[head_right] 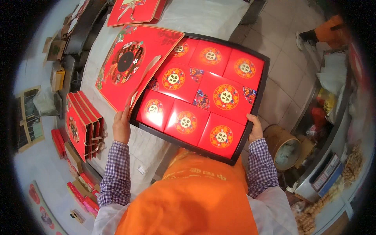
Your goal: The person assembles red gift boxes by inserting smaller inner boxes into larger outer boxes and securing them with ribbons. The person repeatedly picks up inner boxes, places them into outer boxes, and ties ribbons to close the packages.
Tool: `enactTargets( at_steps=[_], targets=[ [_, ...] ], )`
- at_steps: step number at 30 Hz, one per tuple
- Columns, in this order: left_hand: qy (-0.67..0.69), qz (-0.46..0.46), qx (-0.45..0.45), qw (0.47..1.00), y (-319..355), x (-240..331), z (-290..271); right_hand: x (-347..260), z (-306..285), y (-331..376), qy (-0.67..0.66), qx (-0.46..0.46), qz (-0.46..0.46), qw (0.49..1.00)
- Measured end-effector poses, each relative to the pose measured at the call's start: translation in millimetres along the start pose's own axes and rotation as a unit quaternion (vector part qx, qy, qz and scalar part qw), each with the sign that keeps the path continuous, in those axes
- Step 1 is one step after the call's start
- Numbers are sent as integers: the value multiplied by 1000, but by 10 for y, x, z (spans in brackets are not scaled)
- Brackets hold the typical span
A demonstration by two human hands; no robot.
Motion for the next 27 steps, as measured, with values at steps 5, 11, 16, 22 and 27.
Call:
enactTargets(
  at_steps=[5,11,16,22,27],
  targets=[
    [-18,-2,-41,999,-49,40,-115,-38,103,84,-2,7,19,1000],
    [-23,36,-85,995,-56,101,-288,-6,37,23,-8,-17,16,1000],
    [-11,10,-59,998,50,87,-230,45,30,-2,-24,18,27,999],
    [-24,22,-46,998,97,100,-133,-26,107,60,11,13,5,1000],
    [112,-134,-108,979,241,-6,190,-154,242,172,36,28,-45,998]
  ],
)
Point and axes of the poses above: each hand's wrist, its own y-axis away from the middle knuckle, its own z-axis out of the palm, x = y × z, the point moved 1 cm from there along -y, towards the middle knuckle, and after that the axes turned 13 degrees about x, right-handed, at the moved point
